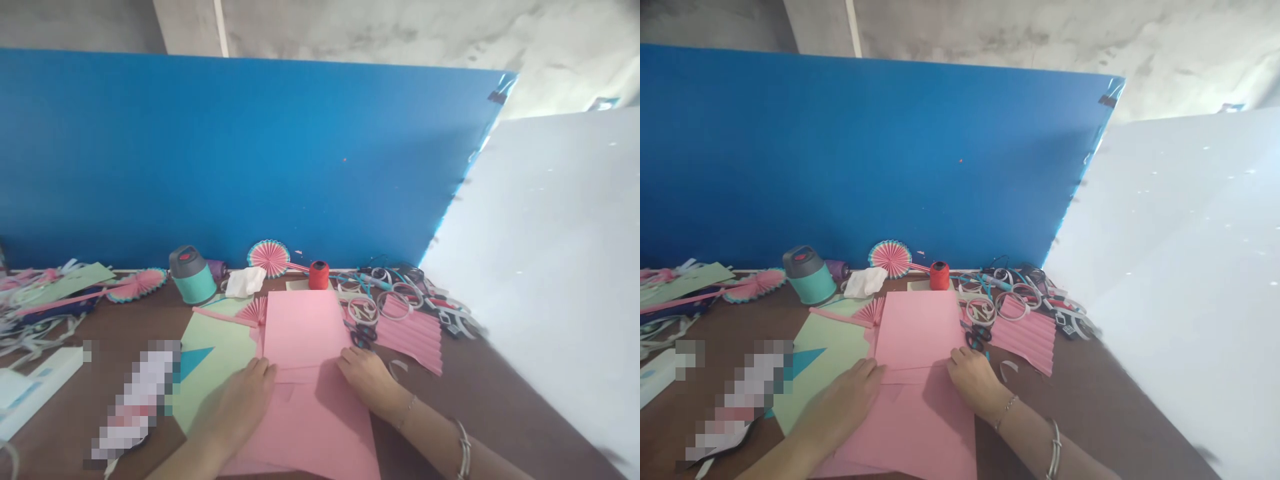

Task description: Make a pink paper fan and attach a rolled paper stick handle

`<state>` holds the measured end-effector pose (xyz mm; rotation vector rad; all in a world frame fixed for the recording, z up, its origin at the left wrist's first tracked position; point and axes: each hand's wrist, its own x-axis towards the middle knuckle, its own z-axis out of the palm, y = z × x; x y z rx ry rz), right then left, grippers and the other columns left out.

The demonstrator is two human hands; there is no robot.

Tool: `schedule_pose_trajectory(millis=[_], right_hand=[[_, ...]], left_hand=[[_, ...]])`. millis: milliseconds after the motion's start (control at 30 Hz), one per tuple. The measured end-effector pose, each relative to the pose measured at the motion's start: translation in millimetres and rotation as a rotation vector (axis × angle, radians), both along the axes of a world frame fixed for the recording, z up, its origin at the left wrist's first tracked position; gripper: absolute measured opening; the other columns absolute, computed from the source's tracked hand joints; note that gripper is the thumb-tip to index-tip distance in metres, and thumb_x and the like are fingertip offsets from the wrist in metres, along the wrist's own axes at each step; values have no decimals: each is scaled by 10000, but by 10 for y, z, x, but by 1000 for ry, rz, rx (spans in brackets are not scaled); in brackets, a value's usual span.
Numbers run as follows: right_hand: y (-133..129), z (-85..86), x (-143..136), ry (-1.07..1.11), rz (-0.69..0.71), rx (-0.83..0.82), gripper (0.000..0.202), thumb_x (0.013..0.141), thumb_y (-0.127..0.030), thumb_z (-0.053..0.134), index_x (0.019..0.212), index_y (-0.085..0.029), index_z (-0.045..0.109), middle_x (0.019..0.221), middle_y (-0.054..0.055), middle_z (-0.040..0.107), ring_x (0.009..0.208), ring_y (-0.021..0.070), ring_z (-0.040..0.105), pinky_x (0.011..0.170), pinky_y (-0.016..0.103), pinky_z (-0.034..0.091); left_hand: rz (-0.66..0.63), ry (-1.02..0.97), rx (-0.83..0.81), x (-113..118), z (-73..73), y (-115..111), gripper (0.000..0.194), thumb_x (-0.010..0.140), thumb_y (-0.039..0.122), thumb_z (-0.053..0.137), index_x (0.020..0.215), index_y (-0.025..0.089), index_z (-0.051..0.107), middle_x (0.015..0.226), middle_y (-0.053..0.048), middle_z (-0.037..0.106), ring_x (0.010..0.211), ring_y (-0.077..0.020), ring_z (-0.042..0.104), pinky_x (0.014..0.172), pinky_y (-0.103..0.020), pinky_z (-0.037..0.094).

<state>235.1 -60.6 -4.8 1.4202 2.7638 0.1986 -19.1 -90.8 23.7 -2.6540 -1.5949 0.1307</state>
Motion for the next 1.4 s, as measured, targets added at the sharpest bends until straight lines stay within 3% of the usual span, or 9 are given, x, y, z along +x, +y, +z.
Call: schedule_pose_trajectory(millis=[133, 400, 667, 900, 1033, 1233, 1400], right_hand=[[92, -12, 8, -25, 83, 40, 148, 815, -25, 519, 772, -134, 609, 804, 82, 610, 737, 196, 540, 597, 302, 321], [94, -74, 55, 55, 73, 49, 104, 827, -87, 522, 787, -151, 594, 833, 65, 602, 759, 186, 513, 637, 300, 321], [74, -52, 54, 95, 14, -31, 112, 806, -82, 507, 820, -149, 596, 870, 73, 600, 803, 198, 513, 695, 311, 344], [113, -65, 107, 348, -34, -70, 178, 864, -114, 442, 790, -162, 597, 843, 58, 591, 821, 183, 504, 738, 290, 353], [228, -52, 94, 461, -61, -152, 205, 816, -92, 476, 656, -162, 583, 698, 22, 583, 708, 150, 501, 657, 251, 338], [310, -26, 73, 531, -148, -211, 149, 761, -84, 522, 690, -166, 624, 715, 13, 634, 714, 140, 540, 660, 234, 343], [241, 45, 21, 302, -144, -63, 151, 812, -140, 537, 693, -168, 627, 786, 38, 624, 844, 186, 528, 713, 290, 319]], left_hand=[[-4, 1, -22, 70, 68, 108, 334, 747, -25, 348, 872, 165, 593, 875, -77, 588, 864, -231, 547, 719, -343, 447], [-96, -89, 15, 28, -160, 182, 310, 780, 5, 350, 899, 184, 574, 926, -56, 556, 882, -212, 514, 772, -337, 421], [-82, 66, -5, 115, 29, 139, 371, 731, -53, 346, 922, 157, 585, 924, -86, 591, 893, -237, 554, 733, -337, 447], [122, -337, -175, 39, -24, 265, 297, 858, 96, 330, 853, 198, 609, 900, -39, 617, 854, -171, 582, 758, -279, 407], [153, -426, -208, 56, -73, 435, 265, 826, 133, 377, 773, 187, 631, 843, -37, 643, 851, -183, 581, 740, -281, 380], [193, -362, -252, 136, 83, 441, 256, 806, 90, 382, 811, 183, 620, 873, -44, 657, 856, -183, 584, 723, -275, 369], [108, -194, -191, 217, 200, 315, 303, 822, 19, 330, 872, 177, 584, 942, -58, 618, 883, -190, 560, 751, -303, 391]])
